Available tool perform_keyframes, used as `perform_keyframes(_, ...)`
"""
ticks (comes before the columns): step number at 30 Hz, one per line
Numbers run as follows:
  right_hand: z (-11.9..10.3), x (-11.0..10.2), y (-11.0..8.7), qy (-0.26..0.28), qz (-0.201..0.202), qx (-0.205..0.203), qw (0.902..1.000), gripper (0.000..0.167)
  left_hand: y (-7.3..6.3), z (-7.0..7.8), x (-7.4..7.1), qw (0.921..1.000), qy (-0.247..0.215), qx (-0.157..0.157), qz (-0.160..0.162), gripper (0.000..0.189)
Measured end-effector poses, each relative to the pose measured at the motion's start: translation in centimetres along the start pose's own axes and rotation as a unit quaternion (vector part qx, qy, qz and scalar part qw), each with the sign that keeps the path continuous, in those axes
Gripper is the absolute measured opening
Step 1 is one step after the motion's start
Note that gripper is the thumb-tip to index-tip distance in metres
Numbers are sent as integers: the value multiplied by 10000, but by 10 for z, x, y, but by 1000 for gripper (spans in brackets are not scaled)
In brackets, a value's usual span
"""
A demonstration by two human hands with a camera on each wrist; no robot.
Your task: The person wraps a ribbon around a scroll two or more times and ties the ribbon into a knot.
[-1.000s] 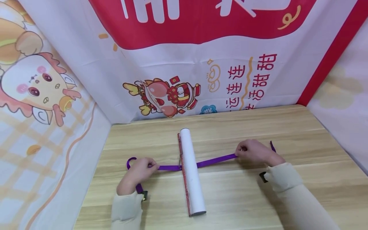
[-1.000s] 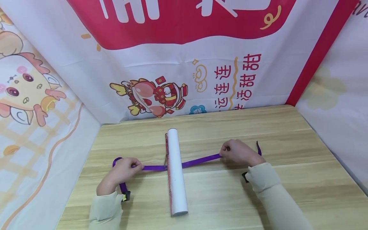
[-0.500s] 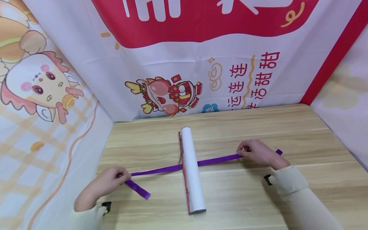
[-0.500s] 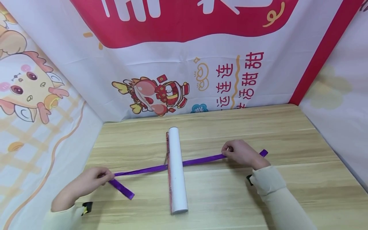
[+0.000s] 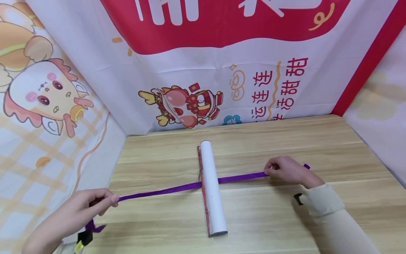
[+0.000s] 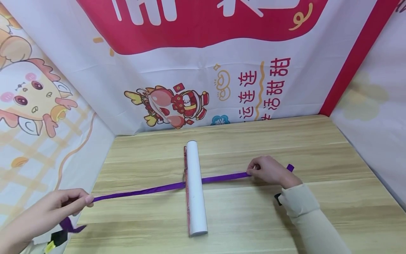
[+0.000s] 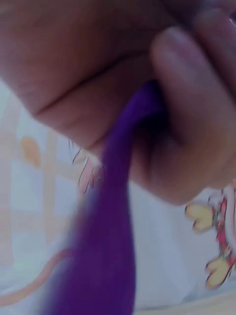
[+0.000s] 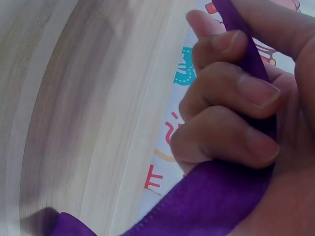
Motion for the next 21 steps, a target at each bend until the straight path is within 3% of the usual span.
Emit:
perform_keyframes(5, -2, 2, -3, 14, -59, -95, 9999, 16, -20, 13, -1, 9963, -539, 577, -351, 23)
perform_keyframes(7, -3, 3, -6, 25, -104, -96, 9999, 16, -29, 21, -3, 9930, -599, 989, -259, 27)
perform_keyframes(9, -4, 5, -9, 40, -184, -86, 9998, 16, -37, 29, -6, 9843, -859, 1511, -292, 33)
perform_keyframes(12, -6, 8, -15, 47, -319, -51, 9995, 17, -42, 46, -8, 9733, -1298, 1875, -257, 38)
perform_keyframes(15, -10, 14, -20, 61, -415, -9, 9991, 17, -35, 76, 2, 9588, -1977, 1991, -453, 34)
perform_keyframes(16, -11, 17, -21, 80, -443, 33, 9990, 16, -31, 90, 8, 9582, -2121, 1857, -483, 31)
perform_keyframes(19, -19, 27, -23, 49, -492, 17, 9988, 14, -14, 136, 24, 9436, -2616, 1926, -644, 22)
perform_keyframes(21, -26, 34, -23, -45, -548, -129, 9984, 14, 0, 167, 30, 9421, -2751, 1819, -608, 19)
Point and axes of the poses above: each hand's wrist, its own y-axis towards the middle knuckle, its own x-axis out of the palm, z = x × y, the point moved 7 cm from there along y, towards the middle knuckle, and after that the axes turned 15 degrees about -x, right-handed, at the moved point
